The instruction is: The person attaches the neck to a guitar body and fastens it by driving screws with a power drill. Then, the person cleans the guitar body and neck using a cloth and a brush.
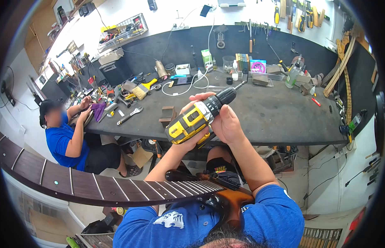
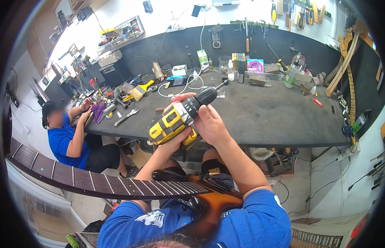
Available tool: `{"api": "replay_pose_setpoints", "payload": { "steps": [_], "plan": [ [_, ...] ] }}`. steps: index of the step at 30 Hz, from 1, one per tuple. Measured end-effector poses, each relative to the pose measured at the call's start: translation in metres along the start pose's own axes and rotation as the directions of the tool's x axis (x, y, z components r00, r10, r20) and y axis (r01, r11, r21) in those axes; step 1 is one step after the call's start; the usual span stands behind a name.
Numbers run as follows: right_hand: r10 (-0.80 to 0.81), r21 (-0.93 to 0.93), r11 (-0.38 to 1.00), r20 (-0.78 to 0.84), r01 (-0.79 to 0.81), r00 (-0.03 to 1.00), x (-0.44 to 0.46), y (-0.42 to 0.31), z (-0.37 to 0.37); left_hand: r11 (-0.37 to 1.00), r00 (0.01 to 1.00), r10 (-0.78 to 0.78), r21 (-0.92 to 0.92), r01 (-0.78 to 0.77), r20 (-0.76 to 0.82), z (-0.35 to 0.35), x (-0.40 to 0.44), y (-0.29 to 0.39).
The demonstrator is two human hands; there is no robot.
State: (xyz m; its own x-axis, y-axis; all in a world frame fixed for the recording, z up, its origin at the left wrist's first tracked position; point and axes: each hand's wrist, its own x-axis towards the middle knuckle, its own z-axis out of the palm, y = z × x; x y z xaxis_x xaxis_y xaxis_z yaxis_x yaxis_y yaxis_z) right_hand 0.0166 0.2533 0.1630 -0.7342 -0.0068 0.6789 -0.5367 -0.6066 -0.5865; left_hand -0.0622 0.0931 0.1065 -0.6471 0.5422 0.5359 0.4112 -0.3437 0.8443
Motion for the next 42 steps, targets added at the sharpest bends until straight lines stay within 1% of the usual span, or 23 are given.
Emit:
{"api": "replay_pose_setpoints", "payload": {
  "steps": [2, 4, 5, 7, 11, 13, 15, 17, 19, 20, 22, 23, 26, 29, 30, 33, 35, 37, 38, 39, 40, 41, 42],
  "plan": [
    [-0.014, 0.031, 0.999, -0.050, 0.016, 0.999, 0.000, 0.006, 0.001, 0.996, 1.000, -0.006, 0.089, 0.006, 0.000, -0.005, 0.001, -0.010],
    [-0.023, 0.046, 0.999, -0.103, 0.028, 0.994, -0.003, 0.008, 0.000, 0.961, 0.983, 0.179, 0.210, -0.183, 0.037, -0.001, 0.011, -0.002],
    [-0.024, 0.048, 0.998, -0.132, 0.031, 0.991, -0.007, 0.010, 0.001, 0.894, 0.938, 0.335, 0.285, -0.345, 0.085, 0.001, 0.015, 0.004],
    [-0.024, 0.063, 0.997, -0.184, 0.036, 0.983, -0.011, 0.009, 0.004, 0.818, 0.880, 0.455, 0.326, -0.475, 0.140, 0.004, 0.022, 0.015],
    [-0.019, 0.108, 0.993, -0.221, 0.044, 0.975, -0.012, 0.003, 0.004, 0.868, 0.904, 0.403, 0.254, -0.427, 0.143, 0.004, 0.027, 0.014],
    [-0.008, 0.103, 0.994, -0.220, 0.032, 0.975, -0.010, 0.001, 0.001, 0.810, 0.879, 0.454, 0.343, -0.476, 0.147, 0.006, 0.029, 0.016],
    [-0.009, 0.053, 0.998, -0.281, 0.025, 0.960, -0.012, 0.001, 0.001, 0.726, 0.831, 0.536, 0.419, -0.545, 0.152, 0.013, 0.031, 0.028],
    [0.016, 0.017, 1.000, -0.317, -0.012, 0.948, -0.014, -0.003, 0.002, 0.680, 0.805, 0.557, 0.445, -0.583, 0.204, 0.012, 0.035, 0.032],
    [0.064, -0.009, 0.997, -0.331, -0.071, 0.941, -0.015, -0.013, 0.004, 0.686, 0.808, 0.508, 0.428, -0.589, 0.298, 0.001, 0.044, 0.031],
    [0.071, 0.014, 0.997, -0.376, -0.071, 0.924, -0.014, -0.015, 0.007, 0.687, 0.814, 0.510, 0.437, -0.580, 0.279, 0.003, 0.045, 0.031],
    [0.100, 0.025, 0.995, -0.337, -0.097, 0.936, -0.013, -0.014, -0.001, 0.696, 0.828, 0.502, 0.451, -0.559, 0.250, 0.007, 0.044, 0.033],
    [0.105, 0.027, 0.994, -0.316, -0.102, 0.943, -0.010, -0.014, -0.007, 0.699, 0.833, 0.498, 0.455, -0.551, 0.243, 0.006, 0.046, 0.033],
    [0.075, 0.153, 0.987, -0.133, -0.055, 0.988, -0.010, -0.015, -0.019, 0.816, 0.863, 0.460, 0.285, -0.504, 0.208, 0.006, 0.044, 0.013],
    [-0.005, 0.132, 0.991, -0.099, 0.018, 0.995, -0.005, -0.014, -0.013, 0.848, 0.879, 0.434, 0.238, -0.473, 0.198, 0.017, 0.037, 0.016],
    [0.002, 0.139, 0.990, -0.059, 0.006, 0.998, -0.006, -0.013, -0.020, 0.860, 0.887, 0.417, 0.230, -0.456, 0.198, 0.019, 0.036, 0.010],
    [0.076, 0.202, 0.978, -0.149, -0.045, 0.986, -0.013, -0.015, -0.025, 0.926, 0.923, 0.312, 0.144, -0.348, 0.225, 0.016, 0.037, 0.001],
    [0.101, 0.144, 0.987, -0.180, -0.075, 0.979, -0.017, -0.019, -0.030, 0.816, 0.877, 0.385, 0.339, -0.469, 0.287, 0.009, 0.046, 0.007],
    [0.136, 0.120, 0.987, -0.231, -0.111, 0.963, -0.020, -0.024, -0.031, 0.501, 0.784, 0.433, 0.604, -0.619, 0.445, 0.007, 0.050, 0.043],
    [0.160, 0.120, 0.984, -0.261, -0.133, 0.952, -0.019, -0.031, -0.029, 0.581, 0.805, 0.461, 0.559, -0.592, 0.373, 0.016, 0.051, 0.047],
    [0.187, 0.124, 0.980, -0.291, -0.157, 0.938, -0.018, -0.035, -0.029, 0.578, 0.805, 0.461, 0.562, -0.592, 0.373, 0.017, 0.051, 0.047],
    [0.207, 0.082, 0.978, -0.259, -0.193, 0.943, -0.018, -0.037, -0.035, 0.573, 0.805, 0.462, 0.567, -0.591, 0.373, 0.016, 0.050, 0.048],
    [0.183, -0.030, 0.978, -0.345, -0.206, 0.921, -0.017, -0.032, -0.039, 0.563, 0.802, 0.466, 0.574, -0.594, 0.373, 0.014, 0.052, 0.049],
    [0.150, -0.139, 0.964, -0.425, -0.228, 0.893, -0.018, -0.025, -0.042, 0.472, 0.797, 0.483, 0.658, -0.586, 0.363, 0.010, 0.052, 0.050]
  ]
}}
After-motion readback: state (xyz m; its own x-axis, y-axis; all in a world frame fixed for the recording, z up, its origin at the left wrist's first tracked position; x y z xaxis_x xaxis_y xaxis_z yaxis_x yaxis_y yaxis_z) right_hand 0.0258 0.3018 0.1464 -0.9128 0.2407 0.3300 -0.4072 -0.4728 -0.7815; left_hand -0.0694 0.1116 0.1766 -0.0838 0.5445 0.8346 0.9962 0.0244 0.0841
